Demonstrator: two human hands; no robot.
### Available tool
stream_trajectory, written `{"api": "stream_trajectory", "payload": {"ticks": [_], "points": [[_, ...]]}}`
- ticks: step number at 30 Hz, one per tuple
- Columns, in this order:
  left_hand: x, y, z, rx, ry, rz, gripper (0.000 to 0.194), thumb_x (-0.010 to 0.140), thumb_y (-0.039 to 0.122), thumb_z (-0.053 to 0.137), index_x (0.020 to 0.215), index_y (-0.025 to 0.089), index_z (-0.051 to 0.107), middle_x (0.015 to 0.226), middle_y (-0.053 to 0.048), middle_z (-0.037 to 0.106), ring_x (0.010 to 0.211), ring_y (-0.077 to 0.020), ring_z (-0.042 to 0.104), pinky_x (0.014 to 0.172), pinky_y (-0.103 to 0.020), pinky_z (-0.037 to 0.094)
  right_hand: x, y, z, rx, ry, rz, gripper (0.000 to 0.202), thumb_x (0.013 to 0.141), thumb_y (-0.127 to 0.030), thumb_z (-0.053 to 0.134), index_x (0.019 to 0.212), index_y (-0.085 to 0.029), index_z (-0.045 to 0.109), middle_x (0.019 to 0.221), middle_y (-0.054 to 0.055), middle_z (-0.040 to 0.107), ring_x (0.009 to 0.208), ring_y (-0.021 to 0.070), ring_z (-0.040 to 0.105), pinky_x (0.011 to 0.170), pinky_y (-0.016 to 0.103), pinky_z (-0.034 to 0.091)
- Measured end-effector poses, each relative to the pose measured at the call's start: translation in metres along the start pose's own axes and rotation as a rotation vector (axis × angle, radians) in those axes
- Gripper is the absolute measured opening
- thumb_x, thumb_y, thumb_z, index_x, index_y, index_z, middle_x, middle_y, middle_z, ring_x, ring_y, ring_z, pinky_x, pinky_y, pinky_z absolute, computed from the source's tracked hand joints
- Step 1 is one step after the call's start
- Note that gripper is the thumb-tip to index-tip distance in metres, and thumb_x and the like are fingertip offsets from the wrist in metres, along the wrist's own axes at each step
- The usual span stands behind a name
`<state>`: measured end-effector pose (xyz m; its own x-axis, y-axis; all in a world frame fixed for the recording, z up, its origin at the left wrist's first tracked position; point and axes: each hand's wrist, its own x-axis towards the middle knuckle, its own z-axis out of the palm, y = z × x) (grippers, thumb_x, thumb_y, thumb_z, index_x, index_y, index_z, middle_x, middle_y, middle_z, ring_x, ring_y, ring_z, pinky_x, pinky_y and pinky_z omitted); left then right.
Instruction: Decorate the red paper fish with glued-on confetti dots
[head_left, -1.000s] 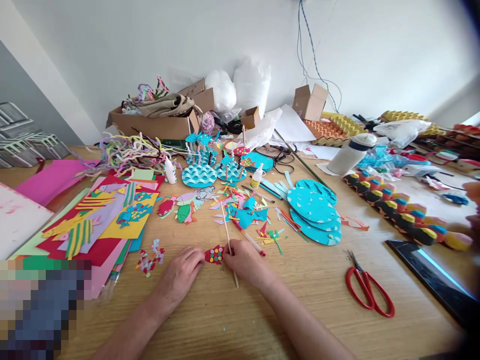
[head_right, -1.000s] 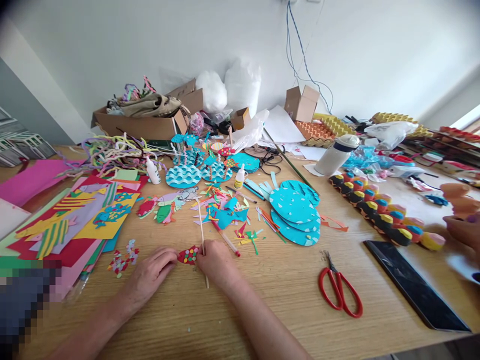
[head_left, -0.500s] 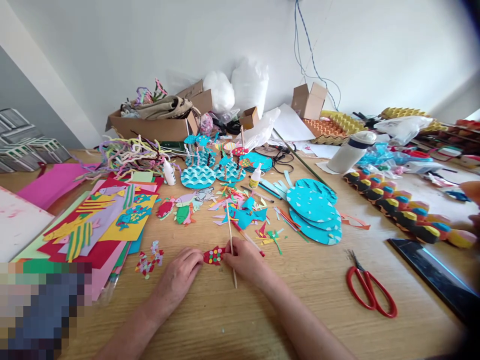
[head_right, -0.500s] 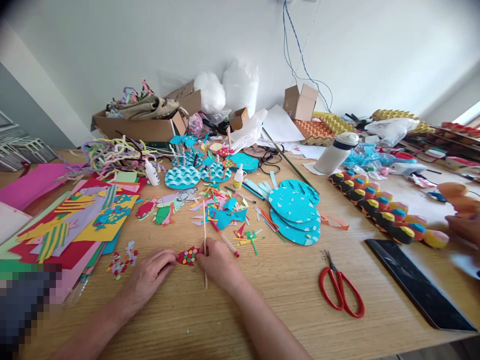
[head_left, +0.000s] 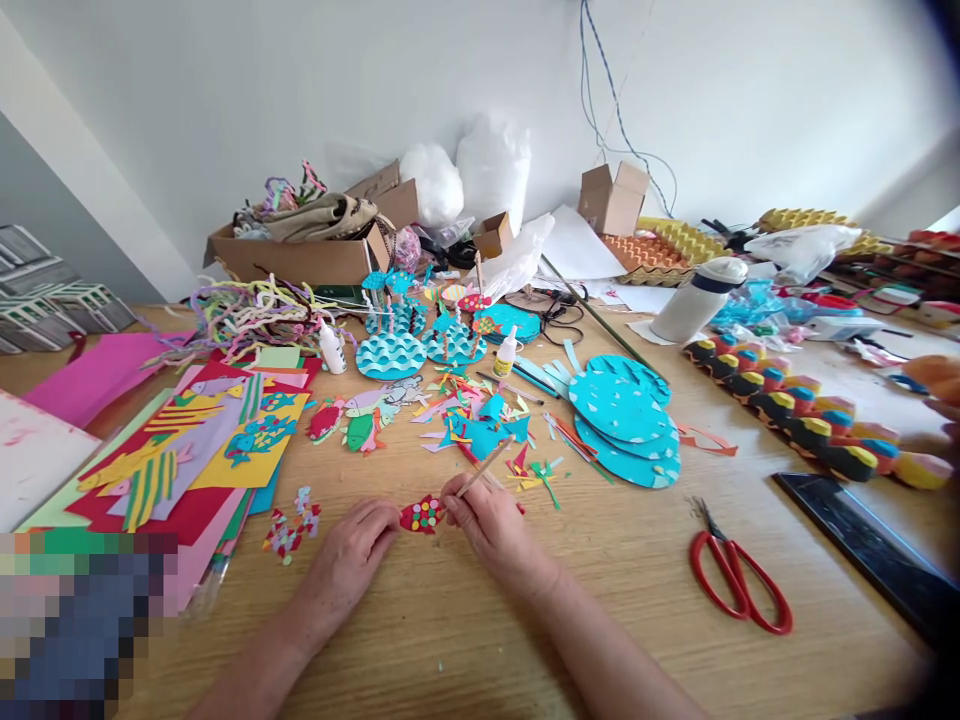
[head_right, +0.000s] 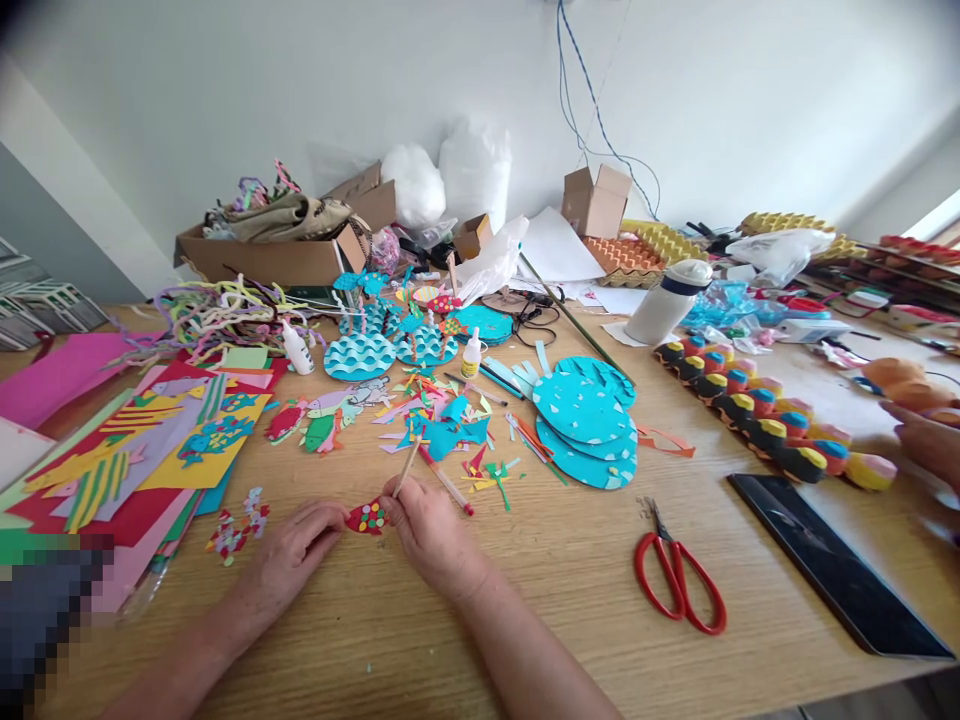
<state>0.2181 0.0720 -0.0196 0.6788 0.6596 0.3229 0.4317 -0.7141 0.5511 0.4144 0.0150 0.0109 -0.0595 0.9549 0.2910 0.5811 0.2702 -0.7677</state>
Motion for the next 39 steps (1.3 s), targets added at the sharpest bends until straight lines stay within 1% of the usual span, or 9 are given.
{"api": "stream_trajectory", "payload": {"ticks": [5,10,16,22,27,30,34,37,39], "points": [[0.000,0.001,0.000,0.008,0.009,0.010,0.016,0.084,0.015,0.040,0.076,0.021,0.052,0.079,-0.002,0.063,0.076,-0.0163,0.059,0.068,-0.029,0.049,0.002,0.000,0.003,-0.060,0.031,-0.004,0.016,0.088,-0.020,0.038,0.076,-0.019,0.048,0.070,0.003,0.057,0.066,0.0141,0.052,0.059,0.023,0.039],[0.001,0.001,0.000,0.023,0.003,0.008,0.015,0.083,0.014,0.041,0.075,0.021,0.052,0.079,-0.001,0.063,0.075,-0.0164,0.060,0.067,-0.029,0.049,0.003,0.003,0.004,-0.082,-0.012,0.012,0.015,0.087,-0.020,0.040,0.076,-0.020,0.049,0.069,0.002,0.058,0.065,0.0139,0.052,0.057,0.022,0.038],[0.000,-0.001,0.001,0.023,0.003,0.010,0.016,0.083,0.013,0.040,0.077,0.020,0.052,0.079,-0.002,0.063,0.075,-0.0165,0.059,0.067,-0.029,0.049,0.002,0.005,0.003,0.014,0.040,0.011,0.018,0.089,-0.022,0.035,0.076,-0.019,0.047,0.067,0.002,0.055,0.062,0.0134,0.051,0.057,0.023,0.038],[0.001,0.000,0.001,0.012,0.001,0.001,0.015,0.083,0.014,0.041,0.076,0.021,0.053,0.079,-0.002,0.063,0.075,-0.0163,0.059,0.067,-0.029,0.049,0.002,0.003,0.004,-0.032,0.035,0.008,0.017,0.088,-0.020,0.037,0.074,-0.019,0.048,0.067,0.001,0.054,0.063,0.0134,0.050,0.058,0.023,0.037],[0.001,0.001,-0.002,0.007,-0.020,-0.036,0.016,0.083,0.016,0.041,0.073,0.021,0.053,0.078,-0.002,0.064,0.075,-0.0166,0.060,0.068,-0.029,0.050,0.005,0.006,0.007,-0.048,0.000,0.032,0.016,0.087,-0.018,0.041,0.073,-0.019,0.050,0.065,0.000,0.056,0.063,0.0126,0.051,0.056,0.021,0.037],[0.002,0.008,-0.006,-0.003,-0.020,-0.019,0.016,0.083,0.016,0.041,0.075,0.021,0.052,0.082,-0.002,0.064,0.077,-0.0164,0.060,0.070,-0.029,0.049,0.005,0.009,0.007,-0.048,0.008,0.021,0.015,0.086,-0.018,0.044,0.073,-0.019,0.051,0.066,0.000,0.057,0.063,0.0123,0.051,0.056,0.020,0.037],[0.006,0.027,-0.010,-0.017,-0.053,0.101,0.016,0.084,0.012,0.040,0.075,0.021,0.051,0.084,-0.001,0.063,0.078,-0.0152,0.058,0.068,-0.026,0.048,0.007,0.014,0.008,-0.057,0.048,0.010,0.014,0.084,-0.019,0.048,0.071,-0.018,0.052,0.064,0.000,0.058,0.062,0.0123,0.051,0.056,0.021,0.037],[0.011,0.039,-0.010,0.036,-0.087,0.152,0.018,0.082,0.008,0.041,0.073,0.021,0.049,0.081,-0.001,0.062,0.077,-0.0159,0.056,0.066,-0.027,0.047,0.008,0.017,0.010,-0.071,0.075,0.017,0.015,0.083,-0.021,0.050,0.069,-0.019,0.053,0.062,-0.001,0.057,0.059,0.0119,0.051,0.054,0.020,0.035],[0.014,0.043,-0.007,0.094,-0.086,0.169,0.018,0.082,0.006,0.042,0.074,0.021,0.049,0.080,-0.001,0.062,0.081,-0.0176,0.055,0.069,-0.029,0.047,0.009,0.019,0.012,-0.075,0.094,0.029,0.016,0.083,-0.021,0.051,0.067,-0.018,0.053,0.060,-0.001,0.057,0.057,0.0114,0.050,0.052,0.020,0.034]]}}
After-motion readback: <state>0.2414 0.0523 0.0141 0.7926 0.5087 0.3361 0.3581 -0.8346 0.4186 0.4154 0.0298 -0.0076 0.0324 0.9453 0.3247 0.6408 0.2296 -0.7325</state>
